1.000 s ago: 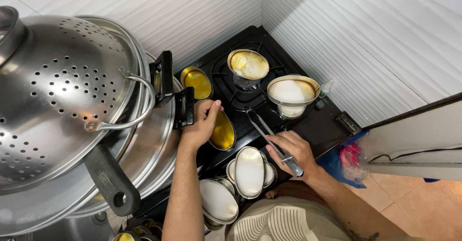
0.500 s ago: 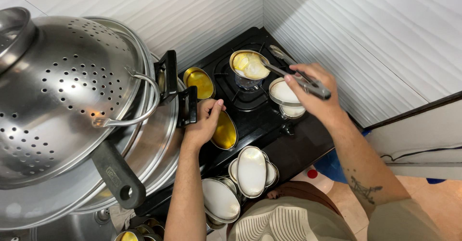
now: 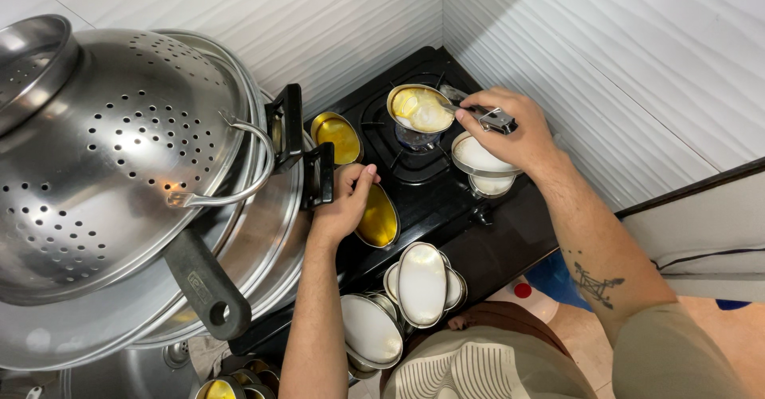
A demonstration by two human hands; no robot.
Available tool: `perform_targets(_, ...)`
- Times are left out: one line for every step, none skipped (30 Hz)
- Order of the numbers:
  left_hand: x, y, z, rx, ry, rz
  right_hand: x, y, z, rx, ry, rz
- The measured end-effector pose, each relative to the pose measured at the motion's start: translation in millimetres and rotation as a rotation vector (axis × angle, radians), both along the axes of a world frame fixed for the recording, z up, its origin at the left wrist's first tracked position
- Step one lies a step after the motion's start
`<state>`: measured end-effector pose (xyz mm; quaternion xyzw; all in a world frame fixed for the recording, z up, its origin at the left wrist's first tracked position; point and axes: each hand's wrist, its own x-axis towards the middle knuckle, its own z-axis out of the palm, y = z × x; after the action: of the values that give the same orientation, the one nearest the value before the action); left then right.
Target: The person uses tongs to hold small metal cups containing yellow liquid over gas burner flames, rotating and tilting each cup to heat it, then sets the heated cup aside and picks up the next one. The person repeats this cup-heating cycle at the stove throughout the episode.
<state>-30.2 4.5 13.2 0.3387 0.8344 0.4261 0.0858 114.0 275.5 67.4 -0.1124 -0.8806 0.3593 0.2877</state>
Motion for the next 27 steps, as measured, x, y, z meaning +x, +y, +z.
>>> perform_targets(0.0, 0.1, 0.1, 0.003, -0.003, -0.005, -1.0, 0.6, 1.3, 0.010, -0.004, 0.012)
perform_targets(-0.3, 0.5, 0.2, 0.007, -0.006, -0.010, -1.9, 1.1, 2.5, 0.021, -0.008, 0.025)
perform_targets(-0.5, 0.5, 0.1, 0.010, -0.009, -0.014, -2.9, 1.4, 3.2, 0.026, -0.012, 0.028)
perform_targets(-0.6, 0.0, 0.0, 0.019, -0.004, -0.014, -4.0, 1.6, 3.8, 0.031, -0.016, 0.031)
perform_targets(-0.2, 0.0, -0.5, 0.027, 0.000, -0.014, -4.7, 1.9, 3.8, 0.036, -0.020, 0.034)
perform_targets(0.2, -0.1, -1.1, 0.036, 0.003, -0.014, -4.9, 2.0, 3.2, 0.034, -0.006, 0.035)
perform_targets(0.3, 0.2, -1.6, 0.033, 0.006, -0.008, -4.9, 2.2, 2.0, 0.033, 0.009, 0.035)
perform_targets(0.0, 0.3, -2.1, 0.031, 0.008, -0.003, -5.1, 2.4, 0.3, 0.031, 0.024, 0.036)
perform_targets(-0.4, 0.4, -2.5, 0.029, 0.011, 0.003, -6.1, 2.5, -2.0, -0.012, 0.029, -0.003)
perform_targets(-0.9, 0.2, -2.7, 0.029, 0.009, 0.004, -7.5, 2.0, -5.2, -0.056, 0.033, -0.041)
perform_targets(-1.4, 0.2, -3.1, 0.028, 0.007, 0.003, -8.3, 1.9, -9.1, -0.100, 0.036, -0.081)
perform_targets(-1.3, 0.2, -3.4, 0.027, 0.005, 0.003, -8.5, 1.1, -13.7, -0.157, 0.007, -0.127)
perform_targets(-0.8, 0.1, -3.8, 0.039, 0.011, -0.001, -8.8, -0.7, -19.3, -0.215, -0.022, -0.173)
perform_targets(-0.5, 0.3, -4.0, 0.051, 0.019, -0.006, -8.4, -1.6, -24.8, -0.273, -0.050, -0.220)
perform_targets(-0.7, 1.0, -3.9, 0.064, 0.028, -0.011, -9.4, -2.5, -30.5, -0.286, -0.057, -0.242)
perform_targets(-0.9, 1.4, -3.6, 0.062, 0.022, -0.013, -11.3, -5.1, -36.6, -0.300, -0.064, -0.264)
perform_targets(-0.8, 1.6, -3.3, 0.058, 0.015, -0.015, -11.6, -7.0, -42.4, -0.315, -0.072, -0.286)
perform_targets(-1.0, 2.3, -2.9, 0.055, 0.010, -0.016, -11.6, -7.9, -47.5, -0.343, -0.086, -0.297)
perform_targets(-1.1, 2.6, -2.3, 0.045, 0.009, -0.020, -12.0, -9.2, -52.3, -0.371, -0.099, -0.309)
perform_targets(-0.9, 1.5, -1.6, 0.035, 0.007, -0.023, -11.9, -10.7, -56.1, -0.400, -0.114, -0.319)
perform_targets(-0.6, 1.3, -0.9, 0.026, 0.005, -0.026, -11.7, -10.7, -58.7, -0.421, -0.124, -0.318)
perform_targets(-0.6, 2.0, -0.1, 0.024, 0.003, -0.030, -11.4, -9.9, -60.1, -0.441, -0.133, -0.318)
perform_targets(-0.4, 2.8, 0.7, 0.022, 0.000, -0.034, -10.9, -9.1, -61.0, -0.460, -0.143, -0.318)
perform_targets(0.5, 3.1, 1.7, 0.021, -0.003, -0.040, -10.0, -8.7, -60.9, -0.452, -0.151, -0.318)
perform_targets(1.6, 3.7, 2.5, 0.017, -0.007, -0.028, -9.6, -7.7, -60.2, -0.442, -0.157, -0.319)
perform_targets(2.7, 3.9, 3.5, 0.014, -0.010, -0.017, -9.0, -6.8, -59.1, -0.432, -0.161, -0.320)
perform_targets(3.7, 4.1, 4.4, 0.011, -0.013, -0.005, -7.3, -5.8, -57.9, -0.413, -0.128, -0.312)
